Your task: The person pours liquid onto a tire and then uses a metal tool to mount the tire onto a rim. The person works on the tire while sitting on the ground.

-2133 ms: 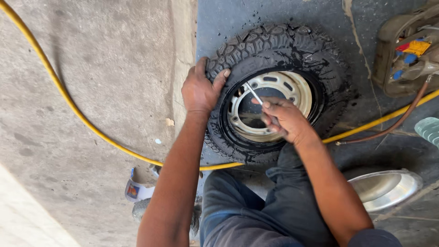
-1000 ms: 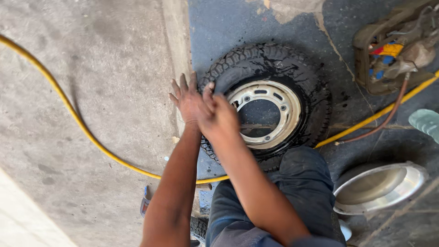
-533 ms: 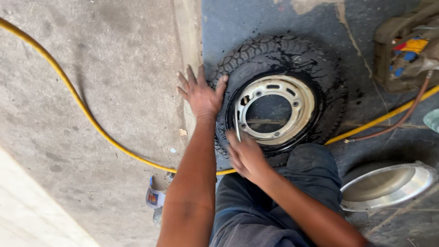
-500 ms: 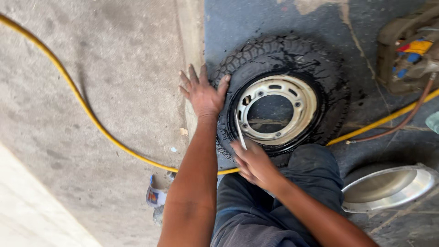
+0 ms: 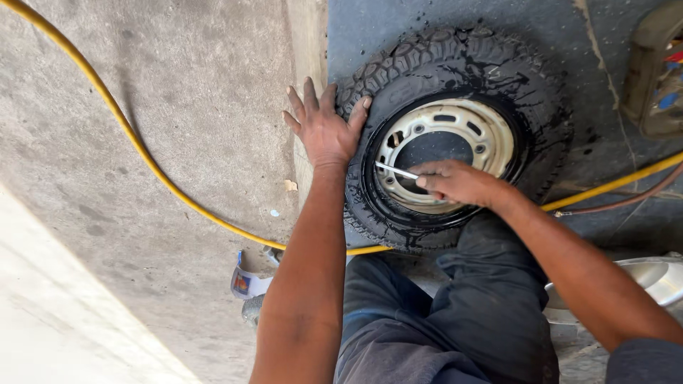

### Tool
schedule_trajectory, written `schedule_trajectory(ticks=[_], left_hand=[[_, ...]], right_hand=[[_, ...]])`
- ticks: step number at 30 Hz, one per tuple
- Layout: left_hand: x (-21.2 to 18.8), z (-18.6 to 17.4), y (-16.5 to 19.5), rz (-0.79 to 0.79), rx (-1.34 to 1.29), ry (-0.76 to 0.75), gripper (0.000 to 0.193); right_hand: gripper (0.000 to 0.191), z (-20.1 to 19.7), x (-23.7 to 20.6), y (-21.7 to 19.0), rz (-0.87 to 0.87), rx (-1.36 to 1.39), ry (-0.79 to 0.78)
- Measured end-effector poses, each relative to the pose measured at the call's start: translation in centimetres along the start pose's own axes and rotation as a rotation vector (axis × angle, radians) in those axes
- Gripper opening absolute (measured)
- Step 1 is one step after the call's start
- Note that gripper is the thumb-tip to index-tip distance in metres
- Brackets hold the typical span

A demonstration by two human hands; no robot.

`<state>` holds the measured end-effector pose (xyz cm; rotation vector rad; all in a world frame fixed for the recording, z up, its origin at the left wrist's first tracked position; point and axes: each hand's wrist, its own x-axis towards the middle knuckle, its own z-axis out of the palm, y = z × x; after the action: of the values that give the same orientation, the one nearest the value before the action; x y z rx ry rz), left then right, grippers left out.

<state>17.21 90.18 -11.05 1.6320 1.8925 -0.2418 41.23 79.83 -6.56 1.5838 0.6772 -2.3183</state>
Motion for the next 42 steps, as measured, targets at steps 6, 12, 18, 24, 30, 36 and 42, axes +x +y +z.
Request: schedule_trajectory(ticks=[6,12,18,24,30,36,42], left_hand=[[-0.1,0.3,0.0,0.045,0.034,0.026,0.083],[-0.7,0.0,0.4,0.115,0.072,0.106,0.085],[-1.2,-1.0,1.1,0.108,0.083,0.075,0.081],[-1.1,-1.5,1.0,0.100,-0.083,0.012,0.082],[-1.1,-1.8,0.8,0.060,-0.289,-0.059,0.087],[-1.7,-2.3,1.6,0.031,-0.217,-0.034,0.087],[-1.7,-2.7,1.8,0.032,-0.196,-0.041,0.087]], right_hand=[[0.051,-3.0,0.9,-1.8,0.013,-0.268,-0.051],[0.050,-4.9,1.9,-3.3,-0.052,-0.341,-0.115],[0.050,-5.5,2.0,-4.8,-0.035,-0.436,-0.118],[0.047,-5.4,2.2,-5.1,0.065,-0.349,-0.080],[0.050,-5.6,2.6,-4.8,-0.005,-0.336,-0.132],[0.049,-5.2,2.4,-5.3,0.007,-0.444,-0.075],[0.047,-5.7,2.4,-6.0,0.049,-0.386,-0.167]])
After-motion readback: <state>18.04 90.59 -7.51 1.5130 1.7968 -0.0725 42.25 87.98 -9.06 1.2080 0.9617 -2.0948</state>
